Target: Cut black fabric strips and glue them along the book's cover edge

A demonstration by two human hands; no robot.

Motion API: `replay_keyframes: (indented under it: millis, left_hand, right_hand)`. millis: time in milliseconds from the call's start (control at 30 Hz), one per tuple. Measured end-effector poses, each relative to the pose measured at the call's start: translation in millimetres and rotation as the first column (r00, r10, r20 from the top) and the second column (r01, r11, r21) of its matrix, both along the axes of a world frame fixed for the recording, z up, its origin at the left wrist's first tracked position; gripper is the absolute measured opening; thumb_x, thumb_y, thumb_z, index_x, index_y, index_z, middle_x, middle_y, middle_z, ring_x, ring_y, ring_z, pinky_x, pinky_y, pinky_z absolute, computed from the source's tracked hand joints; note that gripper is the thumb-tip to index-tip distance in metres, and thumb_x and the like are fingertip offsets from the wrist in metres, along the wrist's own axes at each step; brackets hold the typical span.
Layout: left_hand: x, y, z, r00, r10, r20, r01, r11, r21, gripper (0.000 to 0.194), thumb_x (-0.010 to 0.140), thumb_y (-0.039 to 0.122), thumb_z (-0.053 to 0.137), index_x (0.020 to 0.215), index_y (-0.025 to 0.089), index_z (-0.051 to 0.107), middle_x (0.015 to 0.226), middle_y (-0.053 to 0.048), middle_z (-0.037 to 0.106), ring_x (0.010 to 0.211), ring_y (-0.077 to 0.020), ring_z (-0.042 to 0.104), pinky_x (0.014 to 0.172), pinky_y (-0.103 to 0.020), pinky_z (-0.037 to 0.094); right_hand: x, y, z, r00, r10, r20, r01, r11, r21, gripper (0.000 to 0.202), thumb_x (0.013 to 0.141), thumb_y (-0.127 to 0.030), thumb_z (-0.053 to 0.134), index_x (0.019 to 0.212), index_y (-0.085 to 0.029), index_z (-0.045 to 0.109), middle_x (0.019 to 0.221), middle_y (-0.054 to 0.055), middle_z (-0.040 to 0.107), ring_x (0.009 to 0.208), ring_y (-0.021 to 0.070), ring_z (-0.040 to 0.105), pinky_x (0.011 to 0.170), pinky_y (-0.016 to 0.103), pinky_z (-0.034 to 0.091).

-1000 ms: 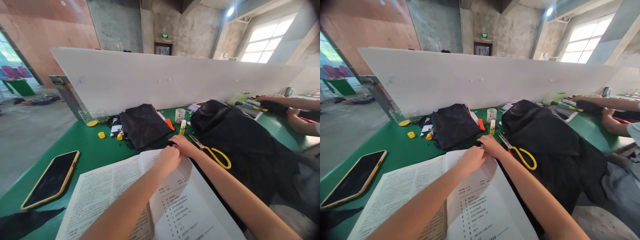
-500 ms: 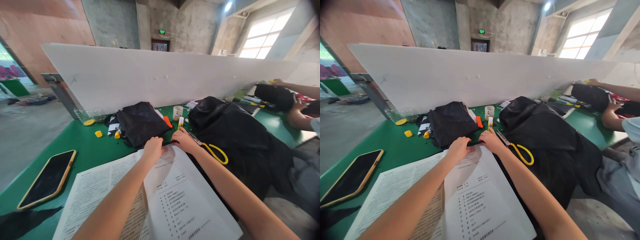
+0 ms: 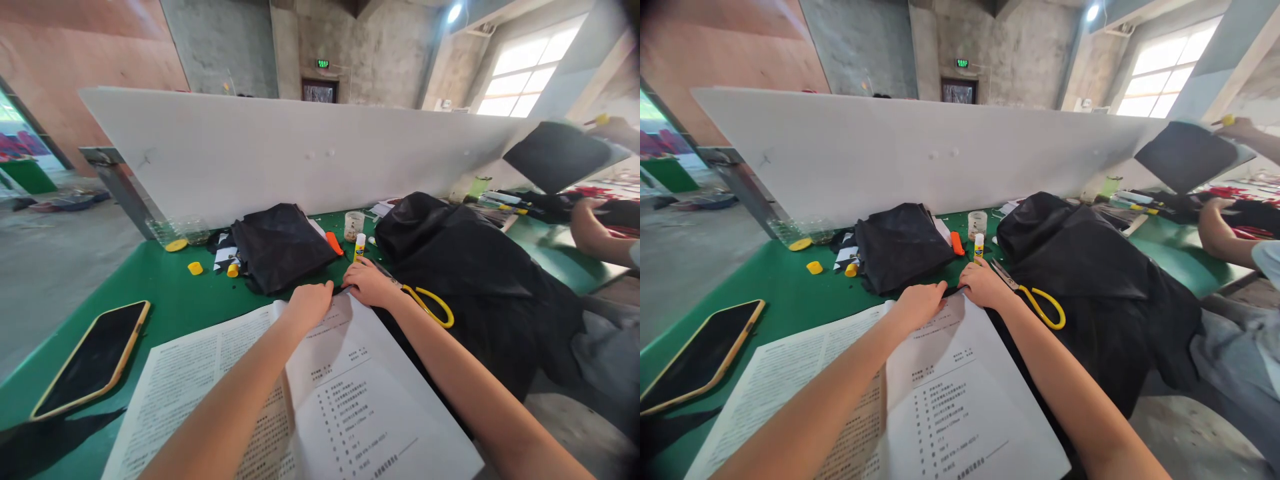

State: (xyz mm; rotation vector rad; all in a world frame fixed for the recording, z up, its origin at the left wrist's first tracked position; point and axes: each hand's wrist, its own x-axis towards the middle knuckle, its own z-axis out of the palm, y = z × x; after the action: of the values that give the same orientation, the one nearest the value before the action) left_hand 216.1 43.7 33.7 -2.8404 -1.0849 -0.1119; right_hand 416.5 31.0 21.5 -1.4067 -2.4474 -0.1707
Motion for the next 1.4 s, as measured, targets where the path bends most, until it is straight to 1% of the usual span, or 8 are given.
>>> replay_keyframes:
  millis: [133, 467, 667, 867, 1033, 1200, 1333, 1400]
  left_hand:
    - [-0.9, 1.8, -4.3, 0.998, -0.062, 0.006, 0.062, 0.998, 0.013, 0.032, 0.091, 0.027, 0.038, 0.121, 0.021, 0.048, 0.088, -0.006, 0.064, 0.073, -0.0246, 0.064, 0.060, -0.033, 0.044]
    - [7.2, 2.2, -20.2, 0.977, -0.208, 0.036, 0.207, 0.978, 0.040, 0.036, 0.088, 0.013, 0.038, 0.123, 0.018, 0.047, 0.105, -0.007, 0.055, 0.097, -0.0207, 0.055, 0.070, -0.028, 0.045]
    - [11.0, 1.5, -20.2, 0.974, -0.225, 0.036, 0.223, 0.973, 0.060, 0.033, 0.090, 0.014, 0.037, 0.118, 0.023, 0.051, 0.098, -0.005, 0.054, 0.089, -0.0191, 0.054, 0.062, -0.027, 0.043]
    - [10.6, 0.9, -12.7, 0.939, -0.343, 0.035, 0.330, 0.924, 0.191, 0.030, 0.092, 0.016, 0.034, 0.109, 0.020, 0.059, 0.108, -0.008, 0.055, 0.101, -0.0218, 0.047, 0.087, -0.036, 0.038]
    - [8.1, -2.4, -11.7, 0.962, -0.258, 0.092, 0.249, 0.963, 0.101, 0.033, 0.090, 0.018, 0.041, 0.120, 0.023, 0.054, 0.114, -0.007, 0.056, 0.104, -0.0219, 0.048, 0.083, -0.034, 0.042]
    - [-1.7, -10.1, -6.0, 0.986, -0.135, 0.095, 0.135, 0.991, 0.007, 0.044, 0.087, 0.020, 0.043, 0.130, 0.011, 0.042, 0.118, -0.012, 0.057, 0.107, -0.0227, 0.052, 0.084, -0.033, 0.046]
    - [-20.7, -18.8, -7.6, 0.997, -0.074, 0.019, 0.075, 0.996, -0.058, 0.044, 0.091, 0.029, 0.040, 0.127, 0.005, 0.046, 0.135, -0.018, 0.046, 0.124, -0.0268, 0.043, 0.101, -0.039, 0.036]
    - [-28.7, -24.3, -12.0, 0.999, -0.049, 0.000, 0.048, 0.995, -0.082, 0.052, 0.093, 0.038, 0.037, 0.132, 0.005, 0.041, 0.141, -0.018, 0.038, 0.131, -0.0286, 0.034, 0.106, -0.044, 0.030]
  right_hand:
    - [3.4, -1.6, 4.9, 0.999, -0.039, -0.020, 0.038, 0.999, -0.031, 0.023, 0.077, -0.013, 0.049, 0.074, -0.024, 0.069, 0.080, 0.000, 0.068, 0.091, 0.0176, 0.056, 0.107, 0.042, 0.016]
    - [18.0, 2.4, 6.5, 0.981, -0.182, -0.058, 0.176, 0.979, -0.105, 0.028, 0.079, -0.012, 0.045, 0.069, -0.021, 0.070, 0.075, 0.001, 0.069, 0.080, 0.0160, 0.059, 0.100, 0.036, 0.026]
    - [26.5, -0.3, 5.9, 0.986, -0.164, 0.002, 0.163, 0.976, -0.146, 0.026, 0.079, -0.013, 0.047, 0.073, -0.023, 0.071, 0.087, 0.000, 0.070, 0.090, 0.0168, 0.059, 0.099, 0.035, 0.027]
    - [22.9, -8.3, 8.9, 0.979, -0.177, 0.099, 0.190, 0.973, -0.135, 0.024, 0.080, -0.014, 0.049, 0.080, -0.024, 0.071, 0.094, 0.001, 0.069, 0.095, 0.0177, 0.057, 0.105, 0.040, 0.019]
    - [2.2, -14.9, 13.4, 0.949, -0.205, 0.238, 0.230, 0.970, -0.078, 0.023, 0.081, -0.013, 0.048, 0.074, -0.016, 0.070, 0.088, 0.008, 0.066, 0.093, 0.0210, 0.054, 0.097, 0.037, 0.028]
    - [-9.7, -21.2, 11.8, 0.909, -0.207, 0.363, 0.250, 0.965, -0.077, 0.022, 0.078, -0.006, 0.047, 0.072, -0.011, 0.067, 0.082, 0.012, 0.062, 0.083, 0.0214, 0.055, 0.077, 0.031, 0.037]
    - [-10.0, -29.1, 6.8, 0.895, -0.209, 0.393, 0.265, 0.960, -0.093, 0.022, 0.077, -0.003, 0.047, 0.073, -0.012, 0.067, 0.084, 0.012, 0.062, 0.086, 0.0217, 0.055, 0.073, 0.030, 0.039]
    - [-10.8, -33.0, 4.1, 0.896, -0.211, 0.390, 0.269, 0.958, -0.099, 0.022, 0.076, -0.003, 0.047, 0.075, -0.011, 0.067, 0.086, 0.012, 0.063, 0.090, 0.0226, 0.055, 0.075, 0.030, 0.040]
